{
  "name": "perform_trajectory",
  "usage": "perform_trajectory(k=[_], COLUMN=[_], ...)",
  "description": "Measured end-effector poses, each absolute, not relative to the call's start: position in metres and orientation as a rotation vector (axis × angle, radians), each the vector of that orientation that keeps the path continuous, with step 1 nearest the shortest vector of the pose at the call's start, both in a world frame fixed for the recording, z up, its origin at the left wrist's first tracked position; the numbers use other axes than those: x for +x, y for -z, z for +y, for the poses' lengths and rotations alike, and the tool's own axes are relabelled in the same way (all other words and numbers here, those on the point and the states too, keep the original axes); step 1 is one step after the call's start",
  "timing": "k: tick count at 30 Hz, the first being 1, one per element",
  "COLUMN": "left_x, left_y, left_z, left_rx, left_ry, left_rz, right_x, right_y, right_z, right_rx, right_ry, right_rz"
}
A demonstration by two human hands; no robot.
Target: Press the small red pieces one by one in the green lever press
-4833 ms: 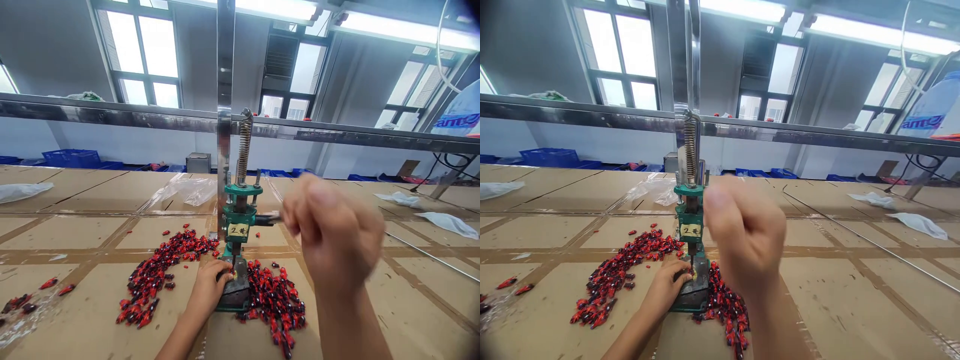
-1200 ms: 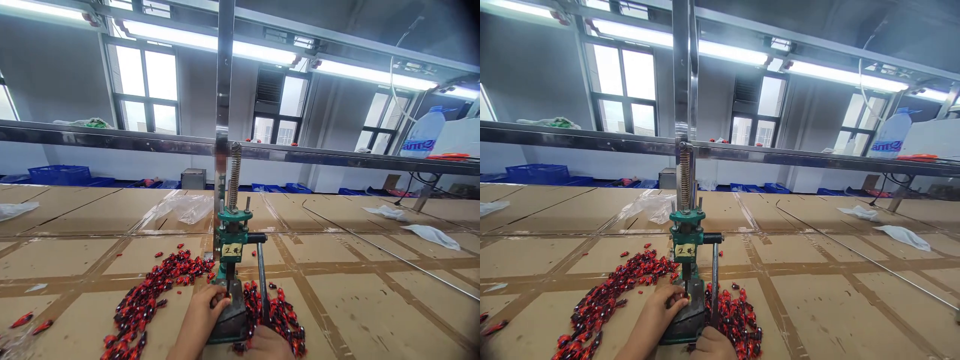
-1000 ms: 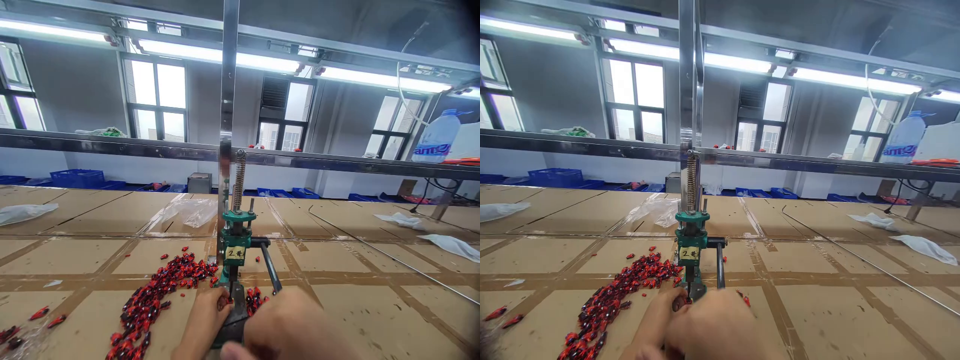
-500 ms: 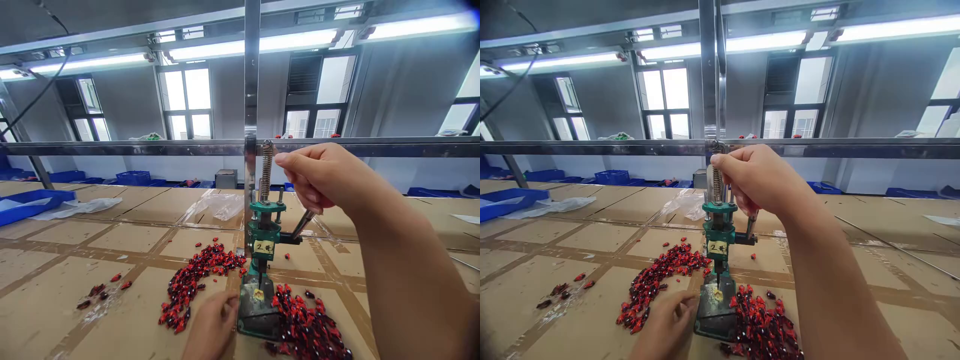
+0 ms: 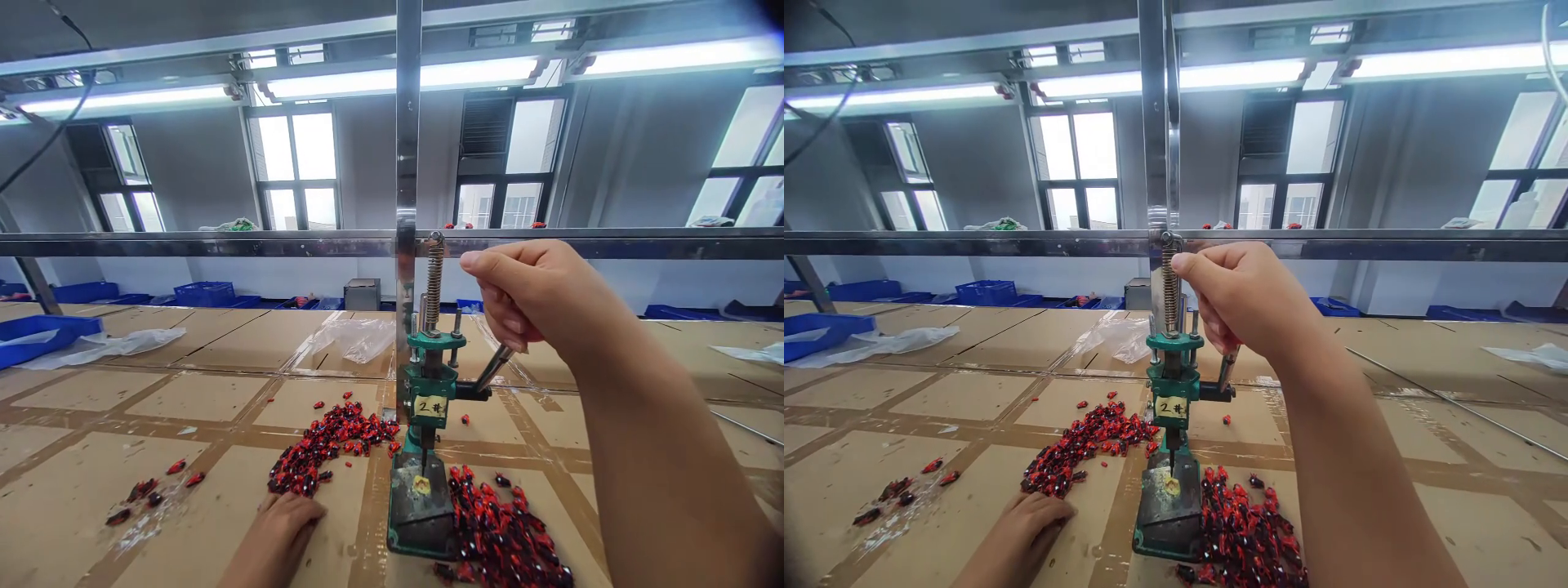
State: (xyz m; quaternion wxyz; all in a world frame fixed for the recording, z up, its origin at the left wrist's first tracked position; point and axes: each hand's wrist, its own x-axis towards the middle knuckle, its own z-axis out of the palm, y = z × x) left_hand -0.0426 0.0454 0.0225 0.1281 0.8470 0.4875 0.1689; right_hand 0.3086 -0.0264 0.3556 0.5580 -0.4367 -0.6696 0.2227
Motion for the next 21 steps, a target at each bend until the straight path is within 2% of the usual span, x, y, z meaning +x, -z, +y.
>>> perform_trajectory(k=[5, 8, 13, 21], left_x=[0.002, 0.058, 0.122, 0.119], left_y=[-0.026, -0.031, -0.014, 0.005], left_z=[0.044, 0.047, 0.061, 0.071], left_rx=[1.971, 1.777, 1.722, 1.876], left_ry=[-0.914, -1.018, -1.051, -0.992], left_rz=[1.367, 1.23, 1.144, 1.178], right_x=[0.304, 0.303, 0.305, 0.306], right_y=[-0.357, -0.357, -0.355, -0.352], right_z=[-0.034, -0.034, -0.033, -0.03], right_rx=[-1.098, -1.068, -1.0, -0.973], right_ry=[-0.545, -0.559, -0.572, -0.552], right_rz=[-1.541, -1.523, -1.538, -1.526])
